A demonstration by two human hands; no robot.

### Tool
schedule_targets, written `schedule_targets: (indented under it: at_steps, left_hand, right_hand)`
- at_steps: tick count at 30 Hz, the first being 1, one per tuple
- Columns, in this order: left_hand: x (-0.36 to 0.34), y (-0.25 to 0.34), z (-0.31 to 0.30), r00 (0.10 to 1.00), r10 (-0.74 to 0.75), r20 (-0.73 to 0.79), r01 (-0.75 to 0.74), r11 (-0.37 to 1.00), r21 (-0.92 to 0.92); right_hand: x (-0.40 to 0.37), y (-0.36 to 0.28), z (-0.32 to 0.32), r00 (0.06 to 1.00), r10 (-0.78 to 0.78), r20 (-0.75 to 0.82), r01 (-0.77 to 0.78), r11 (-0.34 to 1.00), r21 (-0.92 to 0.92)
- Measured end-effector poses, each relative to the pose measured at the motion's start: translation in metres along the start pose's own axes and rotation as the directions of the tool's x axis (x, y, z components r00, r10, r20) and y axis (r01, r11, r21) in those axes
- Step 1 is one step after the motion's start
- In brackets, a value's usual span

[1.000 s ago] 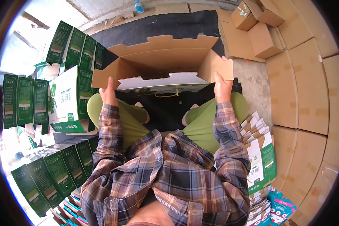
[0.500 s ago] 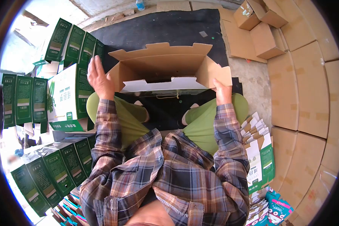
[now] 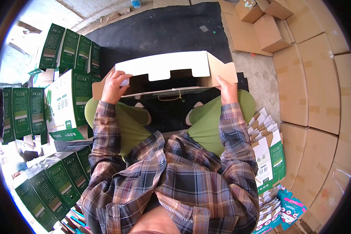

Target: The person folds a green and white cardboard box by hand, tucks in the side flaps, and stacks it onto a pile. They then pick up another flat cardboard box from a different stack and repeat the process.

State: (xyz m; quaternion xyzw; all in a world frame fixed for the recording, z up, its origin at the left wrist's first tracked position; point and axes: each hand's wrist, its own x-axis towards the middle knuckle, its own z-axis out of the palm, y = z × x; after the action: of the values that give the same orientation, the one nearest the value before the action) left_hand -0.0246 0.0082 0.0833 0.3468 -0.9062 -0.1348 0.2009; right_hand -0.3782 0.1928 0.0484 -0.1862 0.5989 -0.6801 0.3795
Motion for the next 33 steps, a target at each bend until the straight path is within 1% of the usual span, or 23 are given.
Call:
schedule_targets:
  at_steps: [2, 4, 5, 7, 8, 9, 11, 12, 14, 15, 16, 17, 19, 21, 22, 23, 24, 25, 27, 29, 30, 31, 33]
  left_hand:
    - [0.001, 0.001, -0.002, 1.000, 0.006, 0.022, -0.008, 0.999, 0.052]
    - [0.001, 0.000, -0.003, 0.986, 0.040, 0.161, -0.061, 0.990, 0.125]
    - [0.000, 0.000, -0.003, 0.986, 0.039, 0.159, -0.059, 0.991, 0.123]
    - [-0.001, 0.001, -0.001, 0.984, 0.008, 0.178, -0.037, 0.987, 0.158]
    - [-0.001, 0.001, -0.002, 0.983, -0.005, 0.184, -0.028, 0.984, 0.174]
    - [-0.001, 0.003, -0.002, 0.983, -0.005, 0.185, -0.027, 0.985, 0.172]
    - [-0.002, 0.004, -0.003, 0.987, 0.000, 0.163, -0.033, 0.980, 0.196]
    - [-0.003, 0.002, 0.000, 0.987, -0.001, 0.164, -0.031, 0.980, 0.195]
    - [-0.006, -0.006, 0.005, 0.997, 0.035, 0.062, -0.045, 0.985, 0.165]
    - [-0.006, -0.004, 0.000, 0.998, 0.031, 0.062, -0.041, 0.985, 0.168]
    - [-0.005, 0.002, -0.009, 0.983, 0.081, -0.162, -0.051, 0.982, 0.181]
    - [-0.005, 0.009, -0.019, 0.918, 0.128, -0.375, -0.056, 0.979, 0.198]
    - [-0.022, 0.020, -0.027, 0.779, -0.026, -0.626, 0.148, 0.979, 0.143]
    - [-0.037, 0.013, -0.018, 0.583, -0.258, -0.771, 0.196, 0.965, -0.175]
    - [-0.042, 0.008, -0.010, 0.581, -0.259, -0.772, 0.202, 0.964, -0.171]
    - [-0.046, 0.003, -0.002, 0.607, -0.378, -0.699, 0.048, 0.895, -0.443]
    - [-0.047, 0.003, -0.001, 0.653, -0.466, -0.597, -0.099, 0.729, -0.677]
    - [-0.048, 0.003, 0.000, 0.652, -0.466, -0.598, -0.098, 0.730, -0.676]
    - [-0.048, 0.008, 0.002, 0.924, -0.192, -0.332, -0.042, 0.810, -0.584]
    - [-0.041, 0.016, 0.013, 0.940, -0.270, -0.207, 0.124, 0.838, -0.531]
    - [-0.036, 0.018, 0.019, 0.926, -0.317, -0.203, 0.193, 0.863, -0.466]
    - [-0.031, 0.018, 0.022, 0.927, -0.315, -0.203, 0.191, 0.863, -0.467]
    - [-0.022, 0.022, 0.027, 0.929, -0.321, -0.184, 0.286, 0.939, -0.192]
  right_hand:
    - [0.003, 0.004, -0.002, 1.000, 0.002, -0.004, -0.002, 1.000, -0.008]
    - [0.008, 0.010, -0.005, 0.984, -0.153, 0.090, 0.172, 0.945, -0.279]
    - [0.009, 0.012, -0.006, 0.984, -0.153, 0.091, 0.173, 0.944, -0.282]
    - [-0.001, -0.005, 0.012, 0.939, -0.219, 0.264, 0.289, 0.920, -0.264]
    - [-0.008, -0.017, 0.021, 0.915, -0.166, 0.367, 0.260, 0.939, -0.225]
    - [-0.006, -0.016, 0.022, 0.873, -0.193, 0.448, 0.339, 0.900, -0.273]
    - [0.006, -0.017, 0.016, 0.790, -0.183, 0.585, 0.512, 0.722, -0.465]
    - [0.009, -0.015, 0.017, 0.790, -0.181, 0.585, 0.511, 0.722, -0.466]
    - [0.013, -0.011, 0.021, 0.842, -0.029, 0.539, 0.415, 0.674, -0.611]
    - [0.012, -0.011, 0.022, 0.840, -0.028, 0.543, 0.416, 0.675, -0.609]
    - [0.011, -0.012, 0.023, 0.843, -0.047, 0.536, 0.434, 0.650, -0.624]
    - [0.010, -0.010, 0.025, 0.845, -0.063, 0.531, 0.449, 0.625, -0.638]
    - [0.011, -0.006, 0.023, 0.842, -0.070, 0.536, 0.456, 0.623, -0.636]
    - [0.012, -0.005, 0.024, 0.837, -0.081, 0.541, 0.467, 0.618, -0.632]
    - [0.010, -0.007, 0.025, 0.842, -0.077, 0.534, 0.458, 0.625, -0.632]
    - [0.009, -0.009, 0.027, 0.847, -0.074, 0.526, 0.448, 0.631, -0.633]
    - [0.009, -0.011, 0.028, 0.846, -0.073, 0.528, 0.449, 0.632, -0.631]
    - [0.009, -0.011, 0.028, 0.844, -0.055, 0.533, 0.444, 0.629, -0.638]
    - [0.009, -0.012, 0.028, 0.843, -0.036, 0.537, 0.438, 0.625, -0.646]
    - [0.010, -0.011, 0.027, 0.842, -0.046, 0.538, 0.450, 0.611, -0.651]
    - [0.011, -0.009, 0.028, 0.843, -0.049, 0.536, 0.450, 0.610, -0.652]
    - [0.011, -0.007, 0.028, 0.873, -0.048, 0.486, 0.386, 0.678, -0.625]
    - [0.012, -0.002, 0.030, 0.899, -0.043, 0.435, 0.321, 0.741, -0.590]
